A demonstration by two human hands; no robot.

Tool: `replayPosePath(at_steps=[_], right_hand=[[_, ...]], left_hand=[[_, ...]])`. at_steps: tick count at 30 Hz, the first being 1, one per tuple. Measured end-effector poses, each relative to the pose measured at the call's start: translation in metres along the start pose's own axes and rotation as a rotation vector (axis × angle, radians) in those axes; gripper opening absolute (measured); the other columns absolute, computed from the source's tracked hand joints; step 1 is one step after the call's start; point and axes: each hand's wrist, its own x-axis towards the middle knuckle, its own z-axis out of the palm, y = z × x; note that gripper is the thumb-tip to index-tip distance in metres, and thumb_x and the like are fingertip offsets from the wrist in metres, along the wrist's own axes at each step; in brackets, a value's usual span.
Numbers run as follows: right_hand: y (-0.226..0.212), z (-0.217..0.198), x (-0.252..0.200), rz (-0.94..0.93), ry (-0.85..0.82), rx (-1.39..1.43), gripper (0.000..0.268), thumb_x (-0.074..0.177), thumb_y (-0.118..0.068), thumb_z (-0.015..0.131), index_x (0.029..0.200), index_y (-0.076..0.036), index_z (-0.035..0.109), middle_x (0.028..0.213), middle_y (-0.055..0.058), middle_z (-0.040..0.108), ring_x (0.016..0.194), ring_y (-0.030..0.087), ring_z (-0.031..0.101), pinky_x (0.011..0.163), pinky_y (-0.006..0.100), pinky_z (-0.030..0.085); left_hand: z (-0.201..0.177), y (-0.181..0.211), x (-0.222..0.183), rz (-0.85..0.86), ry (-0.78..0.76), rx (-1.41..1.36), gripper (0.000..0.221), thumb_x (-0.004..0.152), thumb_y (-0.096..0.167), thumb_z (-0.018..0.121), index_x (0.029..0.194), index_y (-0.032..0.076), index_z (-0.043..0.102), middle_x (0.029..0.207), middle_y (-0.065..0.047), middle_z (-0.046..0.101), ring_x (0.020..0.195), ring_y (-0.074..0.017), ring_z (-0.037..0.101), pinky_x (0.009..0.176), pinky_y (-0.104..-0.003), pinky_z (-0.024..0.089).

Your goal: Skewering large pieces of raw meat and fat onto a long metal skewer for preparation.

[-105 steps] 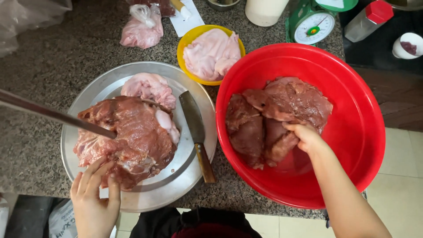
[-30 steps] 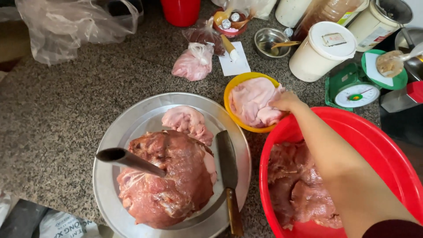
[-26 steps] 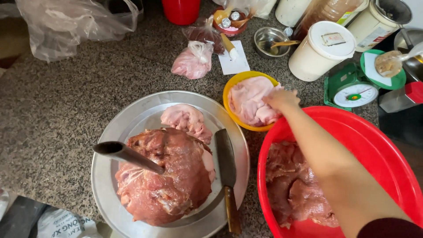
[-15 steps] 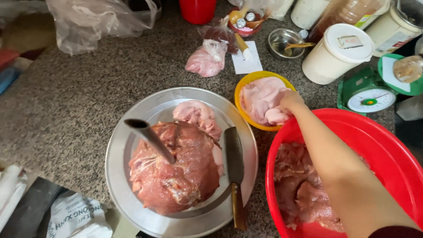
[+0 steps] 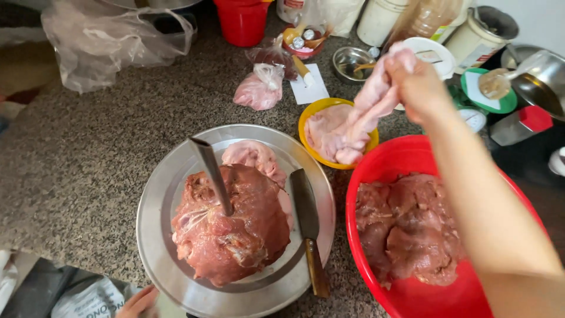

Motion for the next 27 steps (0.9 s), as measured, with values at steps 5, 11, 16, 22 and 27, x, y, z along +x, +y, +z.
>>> replayPosePath(at_steps=[5,11,16,22,27], right_hand=[[-0.104,-0.019,-0.086,0.107,-0.268,0.441,0.012,0.107,-0.021,0.068,0.106,-0.010,0.070,0.097,0.003,0.076,0.091,0.015,0.074,0.093,0.033,0.066],[-0.131,0.006,-0.171,0.328,-0.591,0.628,0.025,0.105,-0.011,0.063,0.117,0.009,0.072,0.111,0.020,0.077,0.097,0.027,0.077,0.085,0.035,0.066],[-0.143,0.032,-0.223,0.363,-0.686,0.493,0.036,0.096,-0.024,0.071,0.112,0.008,0.073,0.104,0.024,0.080,0.090,0.033,0.078,0.079,0.045,0.065],[-0.103,0.075,-0.255,-0.029,-0.404,0.281,0.020,0.107,-0.021,0.066,0.097,-0.005,0.069,0.089,0.009,0.079,0.082,0.018,0.078,0.071,0.038,0.067],[-0.153,0.106,-0.264,-0.304,-0.226,0.133,0.014,0.111,-0.020,0.063,0.103,-0.010,0.069,0.089,0.000,0.070,0.086,0.010,0.064,0.085,0.031,0.058]], left_hand=[[-0.108,0.424,0.061,0.198,0.204,-0.380,0.026,0.095,0.011,0.066,0.112,0.015,0.085,0.126,-0.005,0.082,0.118,-0.0154,0.078,0.111,-0.028,0.053],[-0.118,0.544,0.111,0.362,-0.230,-0.847,0.054,0.100,0.016,0.065,0.151,0.004,0.051,0.138,-0.010,0.068,0.115,-0.0144,0.069,0.103,-0.031,0.056],[-0.126,0.567,0.134,0.051,-0.714,-0.911,0.056,0.085,0.046,0.072,0.123,0.004,0.073,0.110,-0.002,0.079,0.100,-0.0100,0.071,0.085,-0.026,0.057],[-0.138,0.557,0.135,0.092,-0.216,-0.920,0.016,0.091,0.028,0.086,0.092,0.012,0.081,0.066,0.000,0.073,0.063,-0.0061,0.060,0.057,-0.019,0.049],[-0.169,0.547,0.144,0.382,0.015,-0.544,0.017,0.092,0.023,0.078,0.108,0.023,0.083,0.078,-0.006,0.080,0.072,-0.0185,0.073,0.069,-0.033,0.058]])
